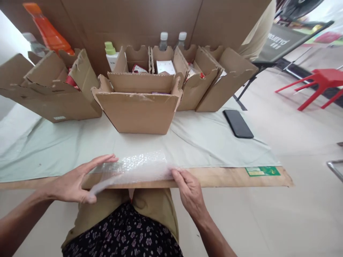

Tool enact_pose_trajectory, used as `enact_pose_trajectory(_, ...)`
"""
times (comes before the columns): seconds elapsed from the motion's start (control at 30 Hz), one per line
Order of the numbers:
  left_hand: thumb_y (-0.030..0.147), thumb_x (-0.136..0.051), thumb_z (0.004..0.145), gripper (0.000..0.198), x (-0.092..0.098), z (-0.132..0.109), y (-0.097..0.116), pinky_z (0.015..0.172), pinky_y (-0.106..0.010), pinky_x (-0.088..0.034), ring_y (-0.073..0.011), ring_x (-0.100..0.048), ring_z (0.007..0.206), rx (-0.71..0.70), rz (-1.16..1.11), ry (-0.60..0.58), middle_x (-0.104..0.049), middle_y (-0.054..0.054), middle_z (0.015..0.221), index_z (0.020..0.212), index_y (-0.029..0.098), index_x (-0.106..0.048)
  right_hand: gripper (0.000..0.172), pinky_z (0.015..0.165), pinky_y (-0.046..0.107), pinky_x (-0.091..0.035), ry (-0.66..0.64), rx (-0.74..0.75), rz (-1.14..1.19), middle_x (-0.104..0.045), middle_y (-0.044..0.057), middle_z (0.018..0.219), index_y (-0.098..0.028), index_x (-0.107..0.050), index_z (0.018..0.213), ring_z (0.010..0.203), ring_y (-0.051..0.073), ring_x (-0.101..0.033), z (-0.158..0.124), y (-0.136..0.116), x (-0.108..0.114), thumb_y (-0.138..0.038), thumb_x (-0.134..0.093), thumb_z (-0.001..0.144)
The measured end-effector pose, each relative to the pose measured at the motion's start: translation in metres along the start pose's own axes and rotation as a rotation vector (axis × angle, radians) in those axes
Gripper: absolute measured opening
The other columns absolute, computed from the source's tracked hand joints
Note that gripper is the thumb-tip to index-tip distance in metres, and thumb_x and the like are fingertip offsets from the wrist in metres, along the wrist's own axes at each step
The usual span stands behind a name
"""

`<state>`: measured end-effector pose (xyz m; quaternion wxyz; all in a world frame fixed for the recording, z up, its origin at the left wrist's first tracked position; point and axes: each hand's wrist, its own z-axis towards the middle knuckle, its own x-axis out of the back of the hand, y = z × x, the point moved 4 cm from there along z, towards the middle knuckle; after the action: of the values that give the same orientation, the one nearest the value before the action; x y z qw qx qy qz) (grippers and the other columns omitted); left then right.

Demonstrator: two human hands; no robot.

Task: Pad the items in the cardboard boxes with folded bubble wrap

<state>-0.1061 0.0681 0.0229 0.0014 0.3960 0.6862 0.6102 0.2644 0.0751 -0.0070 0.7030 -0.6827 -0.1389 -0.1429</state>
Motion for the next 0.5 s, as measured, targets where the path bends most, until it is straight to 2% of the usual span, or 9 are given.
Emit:
enact_pose_trajectory(0.07,0.070,-0.086,0.068,0.116,-0.011,-0.004,0.000,0.126,-0.058,-0.033,-0.0439,-0.039,0.155,0.000,-0.092,0.056,-0.043,-0.012,0.168,0.165,0.034,-0.036,0.040,0.082,0.037,-0.064,0.038,-0.024,0.036,-0.081,0.007,0.092,-0.022,-0.082,0.091,0.089,0.026,-0.076,0.004,-0.002,-0.004,-0.057,-0.063,0.097)
enact_pose_trajectory(0.13,0.070,-0.086,0.068,0.111,-0.022,-0.008,-0.003,0.124,-0.054,-0.038,-0.0440,-0.045,0.151,0.048,-0.149,0.202,-0.045,-0.012,0.167,0.163,0.033,-0.042,0.038,0.086,0.037,-0.063,0.025,-0.022,0.030,-0.081,0.007,0.097,-0.022,-0.081,0.096,0.094,0.026,-0.076,0.006,-0.003,-0.009,-0.055,-0.063,0.097)
enact_pose_trajectory(0.23,0.060,-0.079,0.080,0.076,-0.037,-0.015,-0.006,0.113,-0.047,-0.050,-0.0368,-0.064,0.131,0.188,-0.092,0.552,-0.067,-0.009,0.145,0.148,0.032,-0.061,0.034,0.076,0.033,-0.062,-0.014,0.015,-0.080,-0.081,0.007,0.092,-0.022,-0.079,0.092,0.084,0.024,-0.075,0.008,-0.005,-0.017,-0.050,-0.062,0.099)
enact_pose_trajectory(0.3,0.049,-0.071,0.090,0.051,-0.047,-0.016,-0.001,0.105,-0.043,-0.054,-0.0302,-0.072,0.111,0.222,0.005,0.701,-0.077,-0.008,0.121,0.136,0.029,-0.069,0.029,0.073,0.033,-0.060,-0.005,0.099,-0.191,-0.080,0.006,0.088,-0.022,-0.078,0.090,0.079,0.023,-0.074,0.010,-0.007,-0.022,-0.044,-0.062,0.100)
enact_pose_trajectory(0.4,0.039,-0.064,0.094,0.044,-0.056,-0.011,0.008,0.094,-0.041,-0.054,-0.0254,-0.070,0.087,0.173,0.224,0.739,-0.076,-0.006,0.096,0.134,0.022,-0.068,0.024,0.077,0.034,-0.056,0.026,0.315,-0.392,-0.079,0.006,0.086,-0.022,-0.075,0.090,0.078,0.021,-0.073,0.014,-0.012,-0.031,-0.037,-0.061,0.102)
enact_pose_trajectory(0.5,0.035,-0.059,0.097,0.042,-0.058,-0.008,0.008,0.087,-0.041,-0.053,-0.0241,-0.065,0.076,0.112,0.444,0.748,-0.070,-0.003,0.079,0.135,0.016,-0.066,0.029,0.070,0.036,-0.051,0.072,0.501,-0.673,-0.075,0.006,0.079,-0.020,-0.072,0.090,0.072,0.022,-0.067,0.019,-0.013,-0.037,-0.040,-0.056,0.105)
